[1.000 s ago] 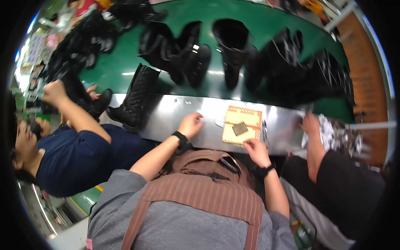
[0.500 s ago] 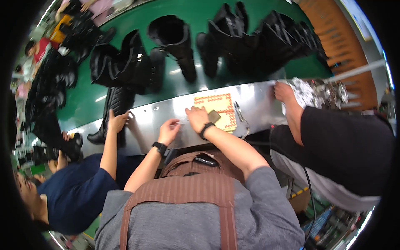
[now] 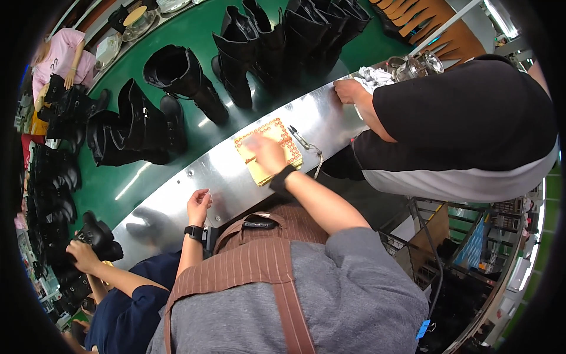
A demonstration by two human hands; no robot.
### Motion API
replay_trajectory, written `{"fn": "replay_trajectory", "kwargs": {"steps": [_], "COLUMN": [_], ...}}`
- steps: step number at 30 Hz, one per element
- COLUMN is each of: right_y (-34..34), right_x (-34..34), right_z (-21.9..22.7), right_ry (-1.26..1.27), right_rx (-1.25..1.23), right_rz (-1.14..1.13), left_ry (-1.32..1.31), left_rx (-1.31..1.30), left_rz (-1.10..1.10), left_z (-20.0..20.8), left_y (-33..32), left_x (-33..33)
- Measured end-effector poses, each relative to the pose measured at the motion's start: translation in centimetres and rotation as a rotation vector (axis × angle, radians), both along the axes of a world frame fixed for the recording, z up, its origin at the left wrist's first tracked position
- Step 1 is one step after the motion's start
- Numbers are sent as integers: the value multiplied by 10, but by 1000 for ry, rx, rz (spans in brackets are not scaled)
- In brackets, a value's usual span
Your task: Inspecting and organizing pairs of black boots on a factory conveyor belt.
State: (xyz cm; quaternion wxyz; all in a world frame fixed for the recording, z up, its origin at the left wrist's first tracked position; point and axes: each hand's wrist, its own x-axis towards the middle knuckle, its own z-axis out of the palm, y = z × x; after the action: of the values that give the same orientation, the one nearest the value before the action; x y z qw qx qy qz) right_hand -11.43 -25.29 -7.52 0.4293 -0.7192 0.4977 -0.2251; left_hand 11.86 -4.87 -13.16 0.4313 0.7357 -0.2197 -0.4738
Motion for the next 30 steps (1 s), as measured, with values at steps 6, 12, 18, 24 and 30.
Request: {"fn": "replay_trajectory", "kwargs": {"steps": [6,12,18,24,30], "right_y": [-67,-75,-66,-38,-15], "right_x": [-132,-152,-142,-120,-94], "right_z": [-59,-122,-70,-6,18], "right_ry": [249,388,505,374,415], "right_rx": [89,77,-100,-39,8], "right_rz": [-385,-256,-256,73,216], "left_ry": [6,-391,-734,-637,-764], "left_rx": [8,-1,-35,11,-423], "left_rz": [-48,-105,32,115,-162], "left_z": [-6,7,40,72,96], "left_y": [-15,-37,-54,-56,-117], "left_x": [6,8,32,36,7]}}
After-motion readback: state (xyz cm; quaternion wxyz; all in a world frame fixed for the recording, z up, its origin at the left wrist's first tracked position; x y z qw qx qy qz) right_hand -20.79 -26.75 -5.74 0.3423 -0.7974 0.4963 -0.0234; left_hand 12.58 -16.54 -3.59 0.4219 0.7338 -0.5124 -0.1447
